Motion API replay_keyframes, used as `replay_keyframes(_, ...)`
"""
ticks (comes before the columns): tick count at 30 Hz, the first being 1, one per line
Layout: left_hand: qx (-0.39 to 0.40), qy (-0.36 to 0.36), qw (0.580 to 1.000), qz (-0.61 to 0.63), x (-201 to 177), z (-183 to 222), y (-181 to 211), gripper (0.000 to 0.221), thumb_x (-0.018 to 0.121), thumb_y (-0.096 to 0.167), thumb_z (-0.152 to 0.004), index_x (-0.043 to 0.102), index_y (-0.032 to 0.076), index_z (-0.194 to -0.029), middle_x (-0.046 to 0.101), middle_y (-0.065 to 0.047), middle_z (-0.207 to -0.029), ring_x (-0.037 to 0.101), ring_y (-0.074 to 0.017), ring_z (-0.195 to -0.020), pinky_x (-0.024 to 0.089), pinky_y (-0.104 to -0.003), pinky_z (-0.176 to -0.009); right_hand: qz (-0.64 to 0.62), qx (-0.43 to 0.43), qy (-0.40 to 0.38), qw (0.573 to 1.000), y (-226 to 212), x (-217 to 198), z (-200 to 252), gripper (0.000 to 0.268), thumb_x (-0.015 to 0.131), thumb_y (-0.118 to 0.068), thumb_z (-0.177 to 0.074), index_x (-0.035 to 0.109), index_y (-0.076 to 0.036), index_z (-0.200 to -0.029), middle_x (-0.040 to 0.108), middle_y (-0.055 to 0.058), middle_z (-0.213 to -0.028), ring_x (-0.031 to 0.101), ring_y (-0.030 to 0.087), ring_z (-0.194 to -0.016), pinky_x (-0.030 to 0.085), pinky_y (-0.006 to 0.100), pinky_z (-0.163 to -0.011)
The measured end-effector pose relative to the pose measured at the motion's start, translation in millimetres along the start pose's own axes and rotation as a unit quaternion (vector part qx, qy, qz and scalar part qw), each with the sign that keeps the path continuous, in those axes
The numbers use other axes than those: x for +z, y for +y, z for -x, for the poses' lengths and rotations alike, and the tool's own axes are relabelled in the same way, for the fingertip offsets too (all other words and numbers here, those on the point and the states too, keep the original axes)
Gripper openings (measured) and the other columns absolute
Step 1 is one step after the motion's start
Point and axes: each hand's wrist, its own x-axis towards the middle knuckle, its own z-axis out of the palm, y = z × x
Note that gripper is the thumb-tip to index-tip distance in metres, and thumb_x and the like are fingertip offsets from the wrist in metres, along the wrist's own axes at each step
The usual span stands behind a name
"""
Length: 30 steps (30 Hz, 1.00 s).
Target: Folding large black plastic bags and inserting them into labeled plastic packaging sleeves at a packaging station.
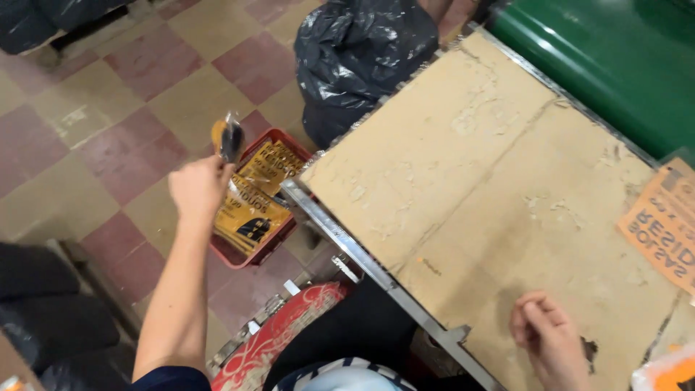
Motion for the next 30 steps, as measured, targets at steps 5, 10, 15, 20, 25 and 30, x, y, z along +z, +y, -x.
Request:
replay_keyframes(5, 0.044, -0.06, 0.98, 0.187, -82.8, -6.5, 116.2, 0.025, 0.056, 0.042, -0.095, 0.073, 0.024, -0.094, 0.074, -0.003, -0.086, 0.069, -0.0289, -0.082, 0.05, -0.043, -0.064, 0.165, 0.036, 0.082, 0.982, -23.7, 0.0, 1.5, 0.017, 0.061, -0.016, -0.095, 0.067, -0.002, -0.087, 0.05, 0.008, -0.057, 0.043, 0.016, -0.05, 0.034, 0.029, -0.045)
replay_keyframes(10, 0.171, -0.008, 0.972, 0.159, -117.0, 19.7, 173.6, 0.031, 0.054, 0.047, -0.104, 0.072, 0.023, -0.097, 0.071, -0.001, -0.085, 0.069, -0.0239, -0.082, 0.048, -0.038, -0.063, 0.449, -0.185, 0.169, 0.858, -29.1, -74.0, -53.4, 0.01, 0.064, -0.019, -0.087, 0.07, -0.013, -0.093, 0.068, 0.001, -0.082, 0.061, 0.016, -0.072, 0.048, 0.029, -0.07)
replay_keyframes(15, 0.284, -0.037, 0.946, 0.155, -116.8, 41.2, 217.4, 0.027, 0.054, 0.051, -0.093, 0.074, 0.033, -0.097, 0.072, 0.004, -0.09, 0.069, -0.02, -0.085, 0.051, -0.036, -0.065, 0.725, -0.256, 0.29, 0.57, -42.6, -148.8, -117.9, 0.064, 0.065, -0.006, -0.071, 0.058, -0.006, -0.134, 0.048, 0.02, -0.149, 0.049, 0.038, -0.133, 0.043, 0.047, -0.108)
replay_keyframes(20, 0.37, -0.049, 0.896, 0.24, -117.3, 57.1, 263.6, 0.019, 0.061, 0.043, -0.087, 0.074, 0.032, -0.095, 0.074, 0.007, -0.087, 0.071, -0.0152, -0.081, 0.055, -0.033, -0.07, 0.731, -0.14, 0.285, 0.604, -21.5, -186.2, -166.0, 0.03, 0.051, -0.013, -0.087, 0.053, -0.007, -0.117, 0.067, 0.017, -0.104, 0.064, 0.035, -0.091, 0.053, 0.049, -0.073)
replay_keyframes(25, 0.415, -0.094, 0.855, 0.297, -104.5, 83.3, 318.8, 0.02, 0.067, 0.043, -0.081, 0.076, 0.03, -0.093, 0.077, 0.006, -0.092, 0.073, -0.0151, -0.083, 0.056, -0.029, -0.075, 0.7, -0.233, 0.301, 0.605, -23.7, -166.6, -137.5, 0.017, 0.057, 0.0, -0.066, 0.054, -0.011, -0.079, 0.057, 0.008, -0.081, 0.061, 0.031, -0.071, 0.043, 0.046, -0.052)
replay_keyframes(30, 0.696, -0.103, 0.656, 0.272, -153.1, 130.2, 414.0, 0.057, 0.065, 0.051, -0.089, 0.057, 0.014, -0.132, 0.057, -0.005, -0.129, 0.051, -0.0283, -0.118, 0.05, -0.043, -0.088, 0.15, 0.003, 0.316, 0.937, -124.9, -142.4, -31.3, 0.02, 0.063, -0.022, -0.092, 0.066, -0.007, -0.105, 0.069, 0.008, -0.095, 0.069, 0.017, -0.085, 0.059, 0.032, -0.072)
